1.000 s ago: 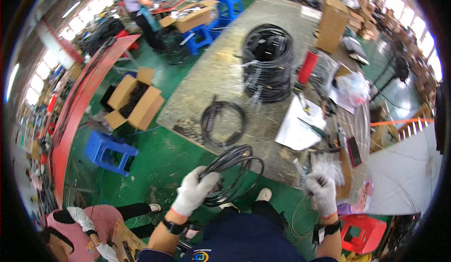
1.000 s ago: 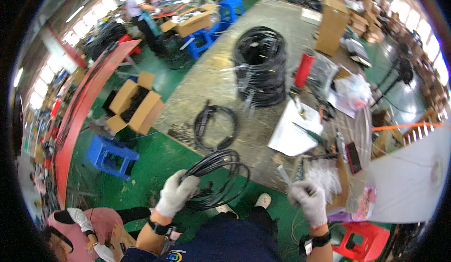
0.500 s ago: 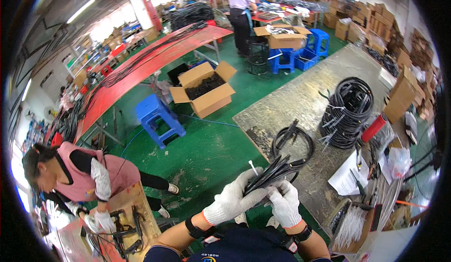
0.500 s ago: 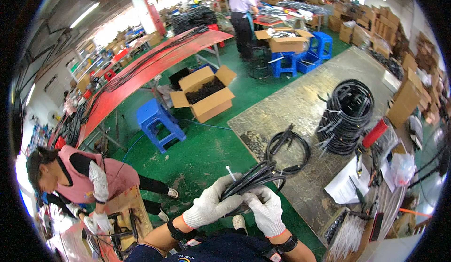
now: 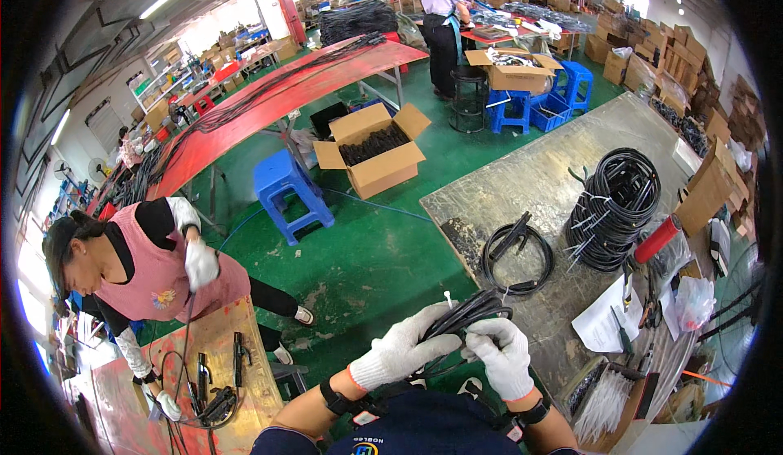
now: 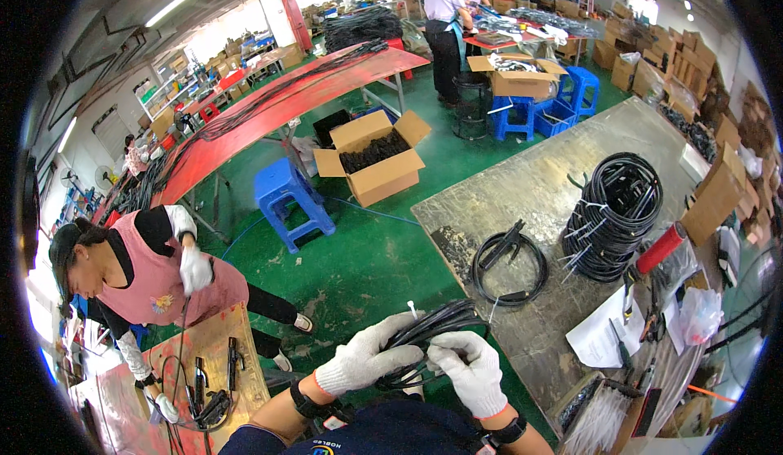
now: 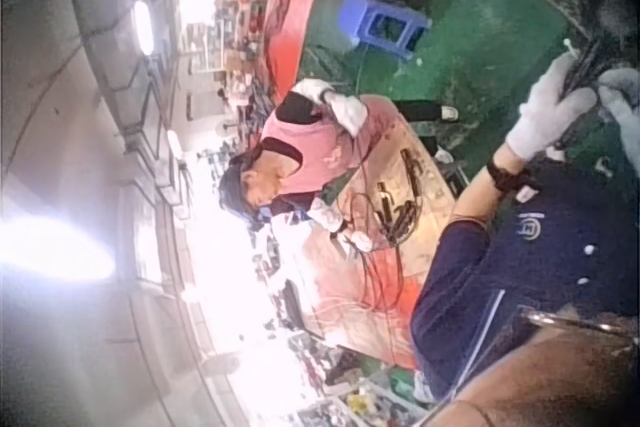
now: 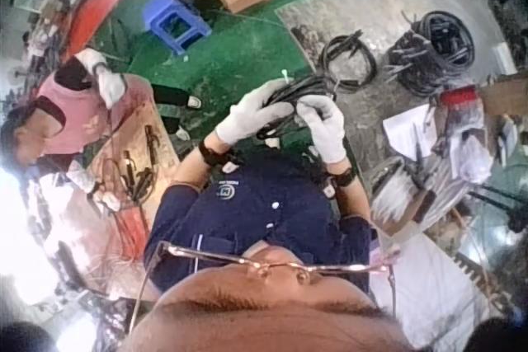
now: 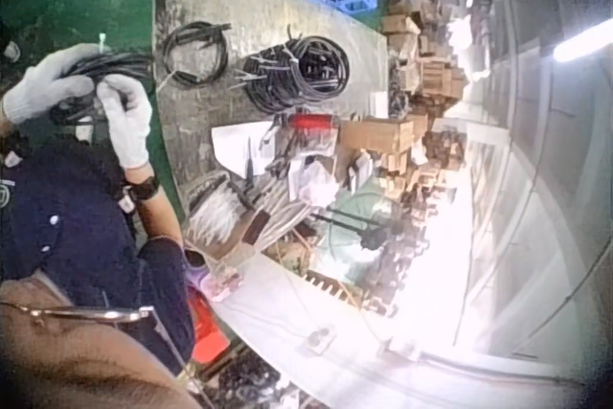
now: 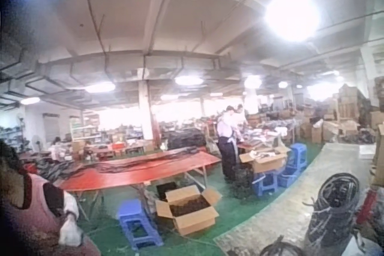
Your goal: Organizing and bundling thick electrical cables using plastic zip ties at a workbench.
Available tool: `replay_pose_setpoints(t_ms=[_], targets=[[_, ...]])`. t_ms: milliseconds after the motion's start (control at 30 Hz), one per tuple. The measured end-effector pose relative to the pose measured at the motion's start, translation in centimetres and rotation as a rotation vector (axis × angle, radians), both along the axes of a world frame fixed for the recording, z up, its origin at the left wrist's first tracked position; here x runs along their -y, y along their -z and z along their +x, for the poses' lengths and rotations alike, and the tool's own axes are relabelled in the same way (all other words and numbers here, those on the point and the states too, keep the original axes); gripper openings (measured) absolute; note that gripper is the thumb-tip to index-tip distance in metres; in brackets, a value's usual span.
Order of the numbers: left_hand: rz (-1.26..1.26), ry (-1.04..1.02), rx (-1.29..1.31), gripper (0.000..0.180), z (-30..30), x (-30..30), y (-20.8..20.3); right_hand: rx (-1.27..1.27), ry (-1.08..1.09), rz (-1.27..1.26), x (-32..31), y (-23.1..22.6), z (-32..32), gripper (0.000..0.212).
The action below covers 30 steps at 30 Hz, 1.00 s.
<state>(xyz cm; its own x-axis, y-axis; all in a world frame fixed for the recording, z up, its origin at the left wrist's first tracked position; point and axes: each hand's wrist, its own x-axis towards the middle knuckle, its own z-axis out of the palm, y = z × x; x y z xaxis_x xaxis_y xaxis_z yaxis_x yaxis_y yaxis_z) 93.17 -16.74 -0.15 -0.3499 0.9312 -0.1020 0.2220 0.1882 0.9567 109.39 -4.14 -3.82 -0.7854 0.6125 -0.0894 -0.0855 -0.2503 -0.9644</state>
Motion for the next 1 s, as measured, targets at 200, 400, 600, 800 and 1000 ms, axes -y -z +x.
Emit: replay_pose_setpoints(t_ms=[200, 400, 600, 800, 1000], targets=[[-0.092, -0.006, 0.088, 0.064, 0.4, -1.2, 0.7, -0.231, -0.172, -0.536, -2.4, -1.6, 0.6, 0.026], [0.079, -0.008, 0.086, 0.067, 0.7, -2.2, 1.7, 0.057, -0.081, -0.024, -2.7, -2.5, 0.8, 0.014], [0.036, 0.013, 0.168, 0.07, 0.8, -3.4, 1.6, -0.093, -0.038, 0.043, -2.9, -3.0, 0.0, 0.014], [0.012, 0.042, 0.277, 0.071, 1.1, -3.8, 1.0, -0.034, 0.014, -0.031, -3.4, -3.1, 0.2, 0.025], [0.051, 0.084, 0.232, 0.073, 1.4, -3.6, 1.9, -0.077, -0.015, -0.086, -3.7, -2.5, 1.0, 0.033]])
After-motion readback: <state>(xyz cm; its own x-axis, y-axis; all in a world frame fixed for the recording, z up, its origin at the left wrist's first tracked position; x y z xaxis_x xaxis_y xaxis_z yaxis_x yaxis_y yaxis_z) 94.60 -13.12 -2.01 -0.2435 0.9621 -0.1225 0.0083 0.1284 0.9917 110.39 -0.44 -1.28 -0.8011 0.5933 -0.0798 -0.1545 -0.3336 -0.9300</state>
